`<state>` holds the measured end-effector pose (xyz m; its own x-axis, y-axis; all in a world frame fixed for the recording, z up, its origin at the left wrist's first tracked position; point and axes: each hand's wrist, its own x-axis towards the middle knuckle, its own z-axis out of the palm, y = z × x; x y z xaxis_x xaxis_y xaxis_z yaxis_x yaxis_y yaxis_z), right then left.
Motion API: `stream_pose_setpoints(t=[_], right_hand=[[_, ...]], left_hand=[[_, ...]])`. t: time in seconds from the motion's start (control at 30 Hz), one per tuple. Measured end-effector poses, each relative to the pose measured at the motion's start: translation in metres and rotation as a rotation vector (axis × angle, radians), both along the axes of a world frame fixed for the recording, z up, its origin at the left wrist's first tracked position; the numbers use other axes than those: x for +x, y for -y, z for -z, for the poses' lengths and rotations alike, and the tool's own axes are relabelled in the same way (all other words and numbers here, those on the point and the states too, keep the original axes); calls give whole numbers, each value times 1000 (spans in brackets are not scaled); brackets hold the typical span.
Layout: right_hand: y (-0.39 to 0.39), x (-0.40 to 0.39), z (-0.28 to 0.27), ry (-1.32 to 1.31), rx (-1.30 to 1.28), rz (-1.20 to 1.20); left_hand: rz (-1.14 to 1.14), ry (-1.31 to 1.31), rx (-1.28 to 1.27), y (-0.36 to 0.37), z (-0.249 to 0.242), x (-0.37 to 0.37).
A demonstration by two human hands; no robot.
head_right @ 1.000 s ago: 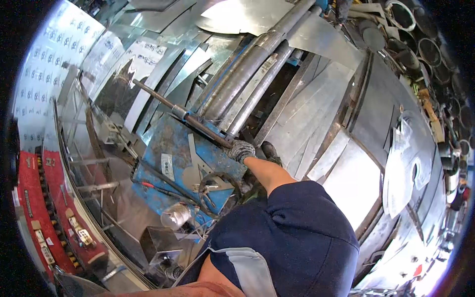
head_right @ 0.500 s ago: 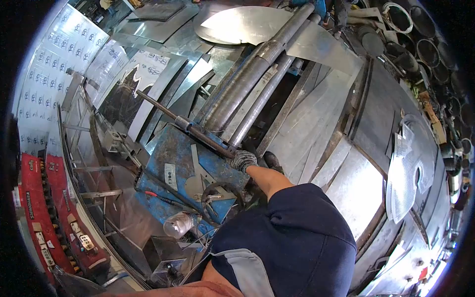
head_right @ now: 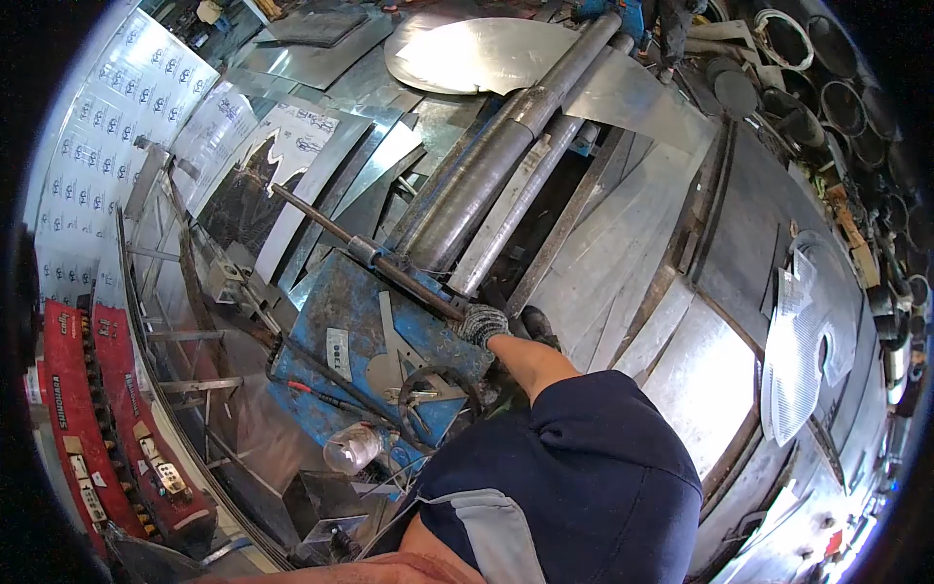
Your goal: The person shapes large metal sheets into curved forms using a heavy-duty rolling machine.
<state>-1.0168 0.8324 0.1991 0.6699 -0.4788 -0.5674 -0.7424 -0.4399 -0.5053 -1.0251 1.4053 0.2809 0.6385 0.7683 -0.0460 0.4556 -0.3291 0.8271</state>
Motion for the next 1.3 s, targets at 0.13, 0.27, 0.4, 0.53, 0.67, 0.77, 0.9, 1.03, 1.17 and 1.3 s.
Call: stream_pose_setpoints(t=[0.13,0.27,0.4,0.53,0.67,0.77,0.9,1.03,1.17,1.3], right_hand=[[0,-1,-5,11,1,-9],[-1,-1,-6,10,3,-15],[-1,-1,2,28,-9,-8],[-2,0,11,47,-46,6],[0,1,6,1,-7,-22],[0,1,4,22,-5,-3],[-2,2,15,26,-12,10],[-2,2,21,21,-19,19],[-2,0,10,35,-33,5],[-5,-1,9,57,-34,38]], left_hand=[[-2,1,-6,4,1,1],[-11,-4,-20,5,3,0],[-21,-3,-29,8,1,1],[-25,-4,-36,7,2,0],[-35,0,-42,3,2,-7],[-41,0,-44,2,1,-11],[-48,7,-43,-3,-4,-12],[-58,12,-41,-4,-5,-15],[-57,19,-45,-4,-5,-14],[-69,24,-55,3,-5,-11]])
